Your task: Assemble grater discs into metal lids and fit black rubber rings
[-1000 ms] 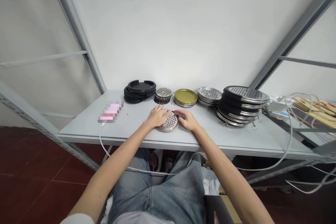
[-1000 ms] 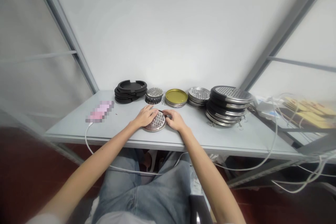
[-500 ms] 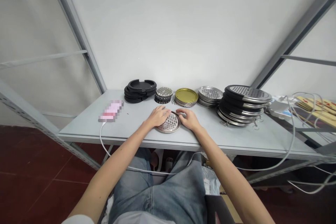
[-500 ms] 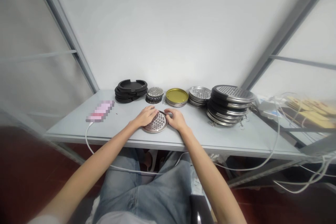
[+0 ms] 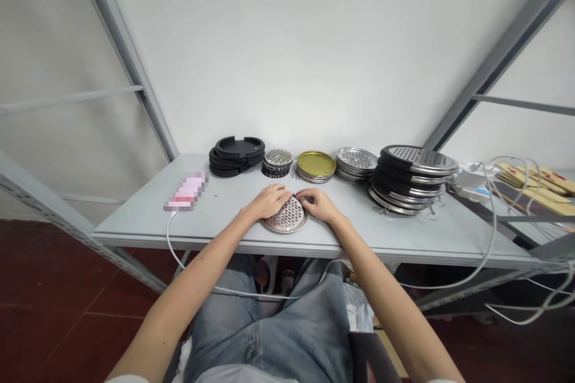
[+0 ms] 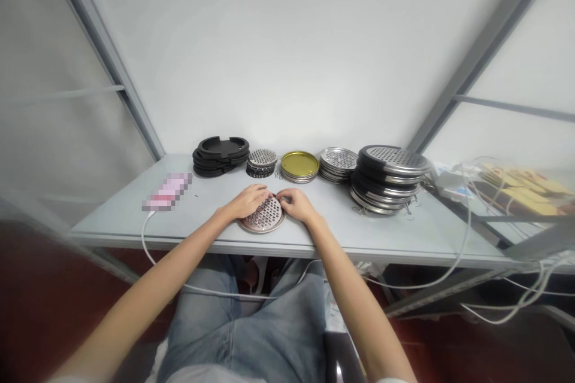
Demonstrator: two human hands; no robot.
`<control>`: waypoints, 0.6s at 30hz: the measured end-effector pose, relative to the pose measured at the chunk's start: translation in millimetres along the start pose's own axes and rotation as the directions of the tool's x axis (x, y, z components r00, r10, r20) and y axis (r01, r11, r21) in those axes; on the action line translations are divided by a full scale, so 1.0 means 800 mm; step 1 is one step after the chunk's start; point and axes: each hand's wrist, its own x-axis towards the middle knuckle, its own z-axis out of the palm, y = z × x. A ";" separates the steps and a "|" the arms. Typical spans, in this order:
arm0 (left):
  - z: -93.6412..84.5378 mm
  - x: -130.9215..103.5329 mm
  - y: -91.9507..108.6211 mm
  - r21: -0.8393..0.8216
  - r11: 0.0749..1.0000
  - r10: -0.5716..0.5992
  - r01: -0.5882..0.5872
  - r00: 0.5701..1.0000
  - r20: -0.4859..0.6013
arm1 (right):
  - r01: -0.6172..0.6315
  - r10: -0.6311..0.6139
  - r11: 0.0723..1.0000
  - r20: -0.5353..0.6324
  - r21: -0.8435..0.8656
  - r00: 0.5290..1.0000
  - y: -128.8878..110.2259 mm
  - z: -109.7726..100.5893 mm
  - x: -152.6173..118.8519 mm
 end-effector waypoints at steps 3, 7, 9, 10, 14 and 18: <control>-0.001 0.000 0.001 -0.010 1.000 -0.002 0.002 1.000 0.010 | 0.016 -0.018 0.999 0.039 0.042 0.999 0.001 -0.004 0.000; 0.001 0.001 -0.001 -0.035 0.999 -0.002 0.002 1.000 0.000 | -0.014 0.002 0.994 0.105 0.112 0.994 -0.002 -0.012 0.004; 0.001 0.000 -0.001 -0.041 0.999 0.007 -0.007 1.000 -0.006 | -0.040 0.023 0.992 0.149 0.117 0.989 -0.007 -0.016 0.009; 0.000 0.000 -0.001 -0.044 0.999 0.012 -0.013 1.000 -0.009 | -0.051 0.032 0.993 0.171 0.109 0.985 -0.009 -0.017 0.011; -0.002 -0.001 0.001 -0.059 0.998 0.025 -0.026 0.999 -0.025 | -0.062 0.053 0.997 0.208 0.038 0.977 -0.010 -0.020 0.019; -0.003 -0.002 0.002 -0.067 0.997 0.024 -0.026 0.999 -0.037 | -0.054 0.059 0.998 0.199 -0.029 0.978 -0.005 -0.017 0.022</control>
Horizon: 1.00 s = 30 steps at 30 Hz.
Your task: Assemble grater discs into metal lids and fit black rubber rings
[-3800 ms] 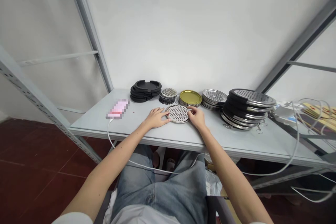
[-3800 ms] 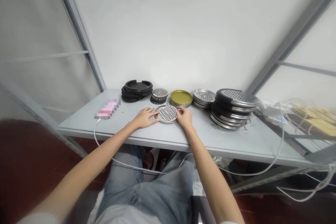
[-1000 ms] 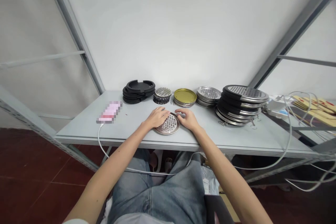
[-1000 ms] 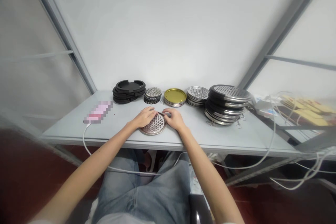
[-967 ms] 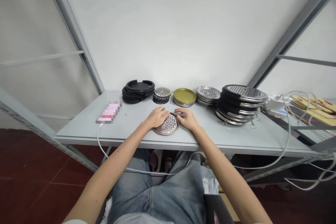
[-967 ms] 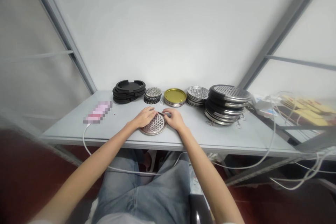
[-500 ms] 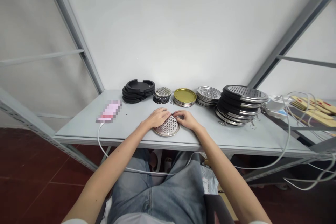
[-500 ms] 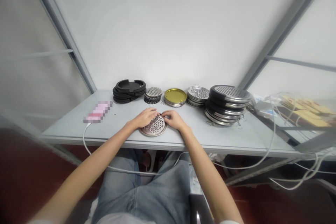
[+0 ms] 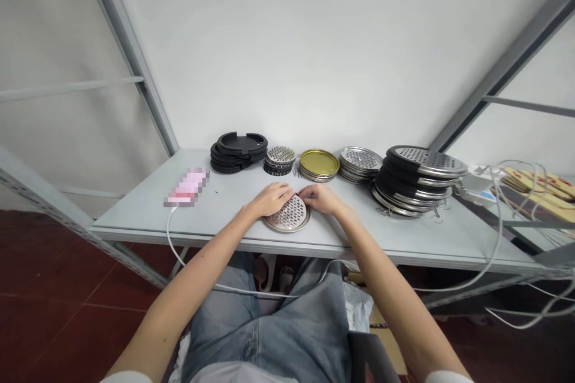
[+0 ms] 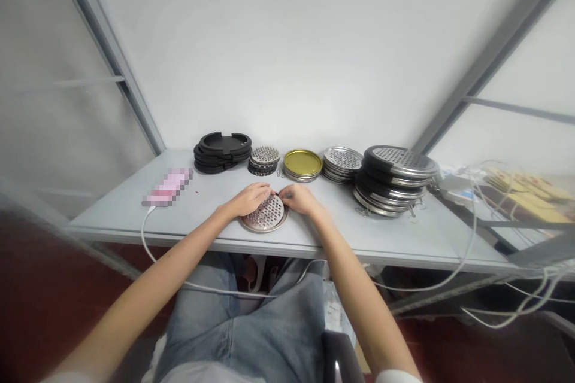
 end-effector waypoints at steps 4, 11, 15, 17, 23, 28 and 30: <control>0.001 0.000 0.000 -0.006 1.000 0.003 -0.003 1.000 -0.003 | -0.034 0.032 0.999 -0.047 -0.042 0.998 0.001 0.002 0.000; 0.002 0.001 -0.002 -0.047 0.999 0.015 -0.016 0.999 -0.028 | -0.035 0.037 0.999 -0.072 0.028 0.997 0.001 0.004 -0.003; 0.003 0.001 -0.003 -0.050 0.999 0.019 -0.021 0.999 -0.033 | -0.019 0.030 0.996 -0.127 0.082 0.991 0.004 0.012 -0.003; 0.003 0.001 -0.004 -0.055 0.998 0.014 -0.016 0.999 -0.036 | -0.018 0.031 0.996 -0.149 0.084 0.988 0.005 0.016 -0.004; 0.003 0.001 -0.004 -0.064 0.998 0.005 -0.007 0.999 -0.039 | -0.049 0.055 0.998 -0.157 0.041 0.986 0.005 0.021 -0.005; 0.005 0.001 -0.005 -0.060 0.998 0.016 -0.019 0.999 -0.046 | -0.060 0.069 0.997 -0.171 0.057 0.983 0.007 0.024 -0.007; 0.005 0.001 -0.006 -0.060 0.998 0.017 -0.020 0.999 -0.050 | -0.065 0.076 0.996 -0.174 0.063 0.982 0.008 0.025 -0.008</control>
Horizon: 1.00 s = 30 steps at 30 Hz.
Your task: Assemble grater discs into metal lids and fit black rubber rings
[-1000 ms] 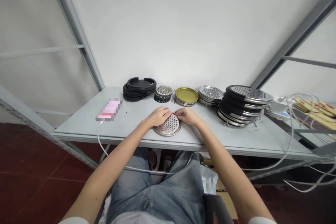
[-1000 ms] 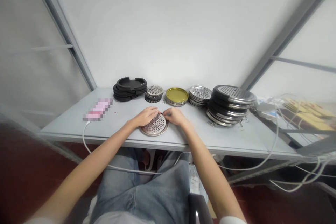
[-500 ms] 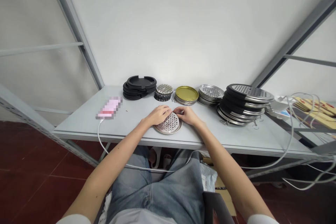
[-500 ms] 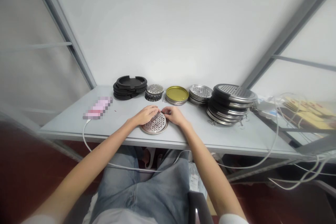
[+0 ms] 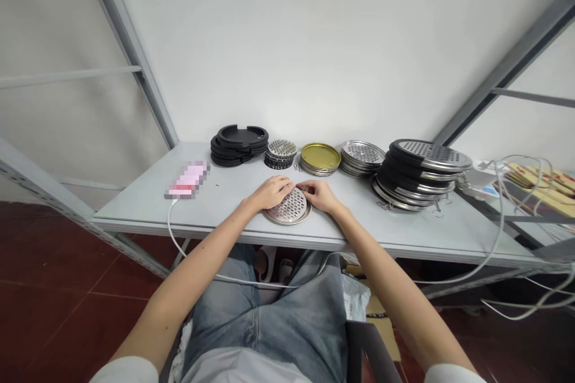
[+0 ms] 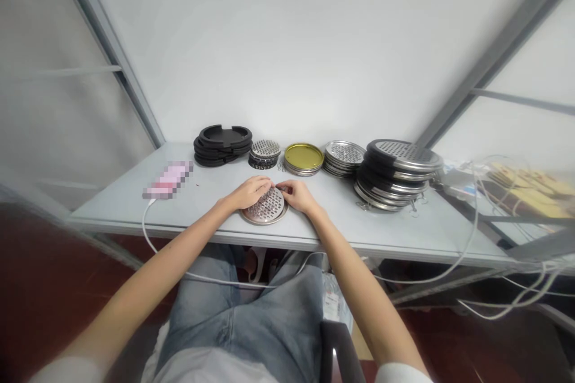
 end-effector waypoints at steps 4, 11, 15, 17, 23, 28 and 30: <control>0.001 0.000 -0.001 0.006 1.000 -0.015 0.015 1.000 0.005 | -0.002 0.002 1.000 0.002 0.005 1.000 0.000 0.001 -0.001; 0.000 0.001 0.000 0.015 1.000 0.002 -0.003 1.000 0.012 | 0.003 -0.003 1.000 -0.008 0.008 1.000 0.000 0.003 0.000; -0.001 0.001 0.002 0.021 1.000 0.012 -0.012 1.000 0.006 | -0.028 0.028 1.000 0.003 0.010 1.000 0.000 0.003 -0.001; -0.001 0.001 0.001 0.025 1.000 0.013 -0.014 1.000 0.010 | -0.026 0.026 1.000 0.009 0.014 1.000 0.000 0.003 -0.001; 0.000 0.002 -0.001 0.036 0.999 0.007 -0.007 1.000 0.006 | 0.014 -0.014 0.999 -0.002 0.045 1.000 0.002 0.000 0.001; -0.001 0.000 0.003 0.080 0.994 -0.081 0.078 0.996 0.043 | -0.017 0.020 0.998 -0.037 0.066 0.999 -0.001 0.000 0.002; -0.002 -0.002 0.006 0.110 0.990 -0.098 0.091 0.993 0.063 | -0.037 0.041 0.997 -0.052 0.066 0.998 -0.003 0.001 0.001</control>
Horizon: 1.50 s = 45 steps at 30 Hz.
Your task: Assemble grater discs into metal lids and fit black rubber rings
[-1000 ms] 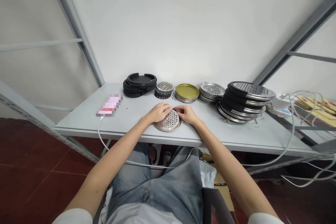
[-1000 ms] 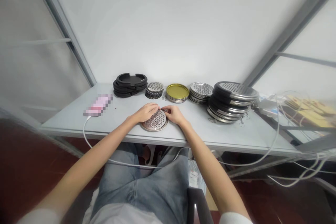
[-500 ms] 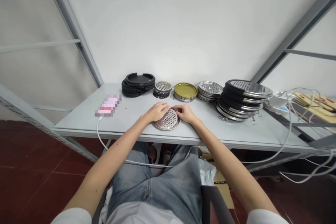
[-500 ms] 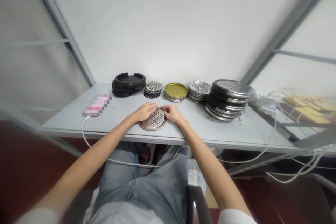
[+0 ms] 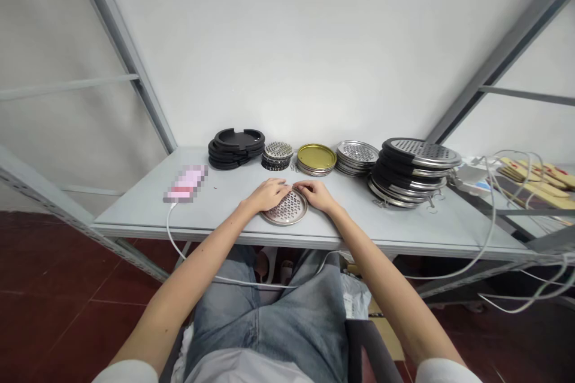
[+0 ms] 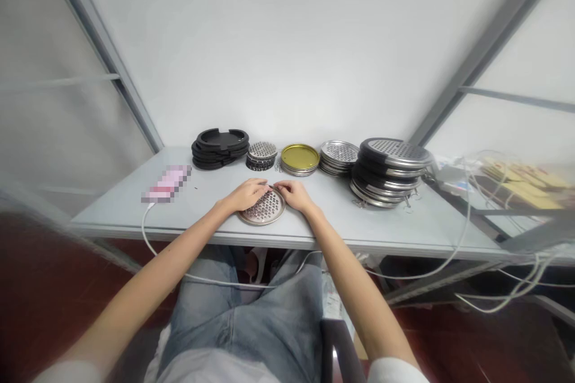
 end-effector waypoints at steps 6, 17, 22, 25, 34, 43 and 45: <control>0.000 -0.003 0.002 0.062 0.998 0.021 -0.020 1.000 -0.011 | -0.005 0.005 1.000 -0.018 -0.009 1.000 -0.001 0.001 -0.002; 0.006 0.004 0.004 0.121 0.991 -0.047 0.055 0.997 -0.064 | 0.017 -0.029 0.997 -0.175 -0.071 0.984 0.008 0.003 -0.001; 0.012 0.019 -0.001 0.109 0.990 -0.075 0.085 0.993 -0.095 | 0.044 -0.060 0.996 -0.209 -0.079 0.976 0.013 0.003 0.001; 0.015 0.032 -0.006 0.126 0.990 -0.048 0.057 0.996 -0.078 | 0.036 -0.053 0.996 -0.217 -0.085 0.975 0.017 0.003 0.002; 0.022 0.059 -0.022 0.072 0.997 0.025 -0.018 0.995 -0.093 | 0.009 -0.046 0.977 -0.171 -0.212 0.984 0.022 0.003 0.003; 0.012 0.044 -0.028 -0.216 0.974 -0.097 0.068 0.987 -0.127 | 0.023 -0.043 0.941 -0.054 -0.338 0.998 0.010 0.003 0.003; 0.007 0.034 -0.031 -0.257 0.962 -0.127 0.095 0.986 -0.110 | 0.041 -0.055 0.939 -0.032 -0.342 0.998 0.008 0.002 0.005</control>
